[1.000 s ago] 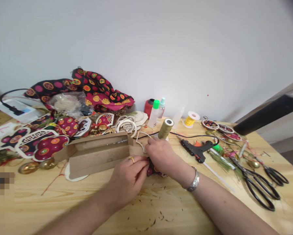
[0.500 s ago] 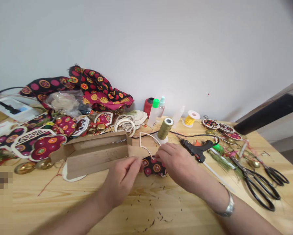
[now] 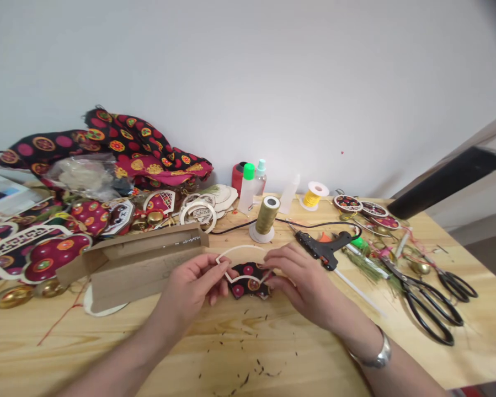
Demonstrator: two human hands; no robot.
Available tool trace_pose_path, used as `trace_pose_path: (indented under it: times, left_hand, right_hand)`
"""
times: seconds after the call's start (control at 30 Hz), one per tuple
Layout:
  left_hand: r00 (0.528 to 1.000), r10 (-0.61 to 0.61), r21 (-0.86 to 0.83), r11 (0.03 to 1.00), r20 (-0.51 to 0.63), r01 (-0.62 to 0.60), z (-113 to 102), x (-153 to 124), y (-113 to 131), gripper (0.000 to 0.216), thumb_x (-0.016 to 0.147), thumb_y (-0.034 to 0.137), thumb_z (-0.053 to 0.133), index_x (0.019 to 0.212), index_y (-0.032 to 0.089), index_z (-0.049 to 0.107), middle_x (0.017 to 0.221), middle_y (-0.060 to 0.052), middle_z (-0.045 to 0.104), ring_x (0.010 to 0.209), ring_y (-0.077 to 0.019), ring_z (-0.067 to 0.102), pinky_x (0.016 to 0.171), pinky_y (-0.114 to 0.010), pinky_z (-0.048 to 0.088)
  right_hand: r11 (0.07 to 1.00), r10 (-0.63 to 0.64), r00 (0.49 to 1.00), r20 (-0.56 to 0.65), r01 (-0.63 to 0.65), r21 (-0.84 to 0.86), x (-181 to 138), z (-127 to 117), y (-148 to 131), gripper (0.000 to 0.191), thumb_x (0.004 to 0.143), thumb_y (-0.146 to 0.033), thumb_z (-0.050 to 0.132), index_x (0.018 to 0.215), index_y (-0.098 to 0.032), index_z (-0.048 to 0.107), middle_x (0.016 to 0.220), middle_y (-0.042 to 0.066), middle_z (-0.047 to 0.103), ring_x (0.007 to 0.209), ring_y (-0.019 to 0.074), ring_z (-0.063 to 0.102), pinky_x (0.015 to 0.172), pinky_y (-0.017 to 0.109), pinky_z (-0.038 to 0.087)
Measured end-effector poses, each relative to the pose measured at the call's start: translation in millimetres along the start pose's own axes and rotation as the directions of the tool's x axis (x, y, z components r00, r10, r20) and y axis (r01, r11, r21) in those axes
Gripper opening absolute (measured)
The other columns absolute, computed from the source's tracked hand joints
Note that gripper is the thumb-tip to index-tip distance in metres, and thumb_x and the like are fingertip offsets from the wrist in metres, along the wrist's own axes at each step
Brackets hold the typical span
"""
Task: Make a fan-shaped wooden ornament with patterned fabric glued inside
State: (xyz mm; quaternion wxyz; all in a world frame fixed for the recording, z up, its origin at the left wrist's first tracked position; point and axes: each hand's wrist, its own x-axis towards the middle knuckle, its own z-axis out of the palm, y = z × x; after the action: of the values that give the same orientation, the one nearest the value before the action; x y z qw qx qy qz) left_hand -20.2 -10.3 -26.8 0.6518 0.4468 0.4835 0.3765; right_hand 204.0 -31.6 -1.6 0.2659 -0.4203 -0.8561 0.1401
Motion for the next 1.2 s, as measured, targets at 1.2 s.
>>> trace_pose_path:
  times: [1.2]
  left_hand:
    - [0.695, 0.651, 0.854, 0.136, 0.306, -0.503, -6, -4, -26, 0.050, 0.081, 0.032, 0.062, 0.127, 0.020, 0.049, 0.115, -0.010, 0.066, 0.101, -0.0263, 0.065, 0.086, -0.038, 0.052]
  right_hand:
    - [0.996, 0.063, 0.998, 0.012, -0.062, -0.066, -2, 0, -6, 0.038, 0.085, -0.027, 0.062, 0.121, -0.014, 0.053, 0.109, 0.014, 0.062, 0.099, 0.0252, 0.057, 0.084, 0.042, 0.051]
